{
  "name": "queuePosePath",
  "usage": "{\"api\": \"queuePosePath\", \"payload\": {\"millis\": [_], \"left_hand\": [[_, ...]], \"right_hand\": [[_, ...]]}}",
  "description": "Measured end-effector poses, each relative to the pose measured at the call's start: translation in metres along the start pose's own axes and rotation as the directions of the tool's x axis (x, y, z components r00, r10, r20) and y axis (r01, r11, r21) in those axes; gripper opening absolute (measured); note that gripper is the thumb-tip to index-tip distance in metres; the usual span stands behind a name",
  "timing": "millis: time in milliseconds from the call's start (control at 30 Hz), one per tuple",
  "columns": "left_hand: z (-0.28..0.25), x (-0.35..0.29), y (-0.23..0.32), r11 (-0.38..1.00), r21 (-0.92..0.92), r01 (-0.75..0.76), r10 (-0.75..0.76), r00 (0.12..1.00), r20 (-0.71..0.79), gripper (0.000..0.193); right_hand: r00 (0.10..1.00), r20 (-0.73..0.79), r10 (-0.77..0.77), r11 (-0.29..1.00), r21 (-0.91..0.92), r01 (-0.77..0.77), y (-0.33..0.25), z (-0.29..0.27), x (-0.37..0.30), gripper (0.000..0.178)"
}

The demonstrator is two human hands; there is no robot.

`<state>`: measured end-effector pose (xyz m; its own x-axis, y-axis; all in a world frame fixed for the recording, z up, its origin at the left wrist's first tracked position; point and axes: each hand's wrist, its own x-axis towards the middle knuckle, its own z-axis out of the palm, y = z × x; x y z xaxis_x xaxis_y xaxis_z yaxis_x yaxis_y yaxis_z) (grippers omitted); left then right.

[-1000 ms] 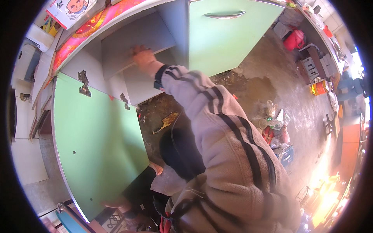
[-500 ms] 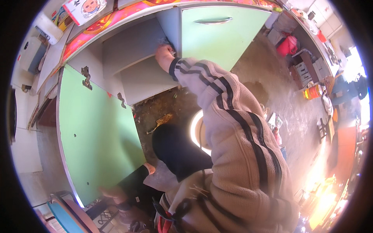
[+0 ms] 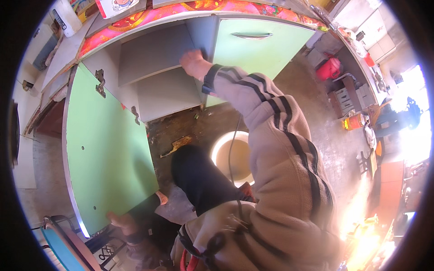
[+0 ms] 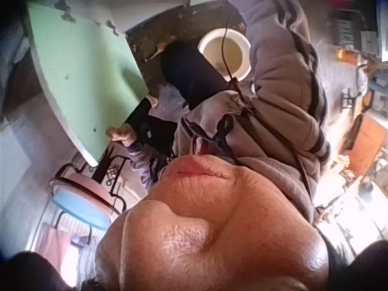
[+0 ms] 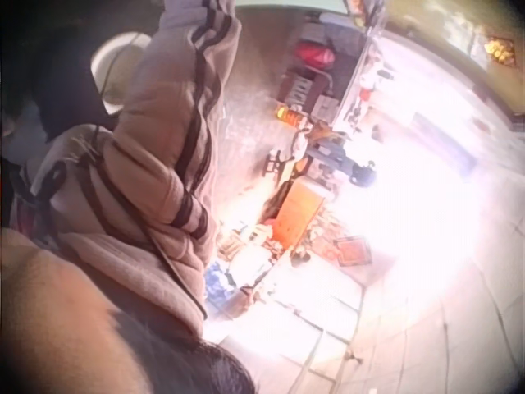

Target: The person squats in a kitchen, dips a cloth into a bucket of water, and wipes the exterior and interior of a green cabinet. They open the cabinet door to clean the inside, then close it and wipe the countertop above.

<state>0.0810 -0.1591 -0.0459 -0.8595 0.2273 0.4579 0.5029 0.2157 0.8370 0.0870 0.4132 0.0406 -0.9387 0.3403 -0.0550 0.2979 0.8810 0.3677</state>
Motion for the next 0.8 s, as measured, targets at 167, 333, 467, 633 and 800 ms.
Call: {"api": "queuePosePath", "payload": {"millis": [167, 333, 467, 633, 800], "left_hand": [[0.005, 0.001, 0.005, 0.984, -0.18, 0.018, -0.021, 1.0, -0.015, 0.063], [0.02, 0.005, 0.018, 0.983, -0.183, -0.006, -0.03, 0.981, -0.189, 0.054], [0.015, 0.006, 0.022, 0.989, 0.078, -0.128, 0.136, 0.985, -0.106, 0.049], [0.004, 0.007, 0.01, 0.952, 0.243, -0.188, 0.211, 0.975, -0.074, 0.046], [0.004, 0.002, 0.004, 0.97, -0.243, 0.019, -0.048, 0.992, -0.114, 0.057]], "right_hand": [[0.963, -0.269, -0.036, 0.939, -0.337, -0.059, 0.035, -0.037, 0.002, 0.023], [0.997, -0.051, -0.05, 0.945, -0.325, 0.031, 0.018, -0.004, -0.002, 0.022], [0.985, 0.147, -0.092, 0.938, -0.32, 0.135, -0.024, 0.04, -0.025, 0.029], [0.952, 0.28, -0.123, 0.923, -0.32, 0.213, -0.021, 0.03, -0.036, 0.029], [0.993, -0.014, -0.117, 0.937, -0.333, 0.106, 0.018, -0.012, -0.031, 0.017]]}}
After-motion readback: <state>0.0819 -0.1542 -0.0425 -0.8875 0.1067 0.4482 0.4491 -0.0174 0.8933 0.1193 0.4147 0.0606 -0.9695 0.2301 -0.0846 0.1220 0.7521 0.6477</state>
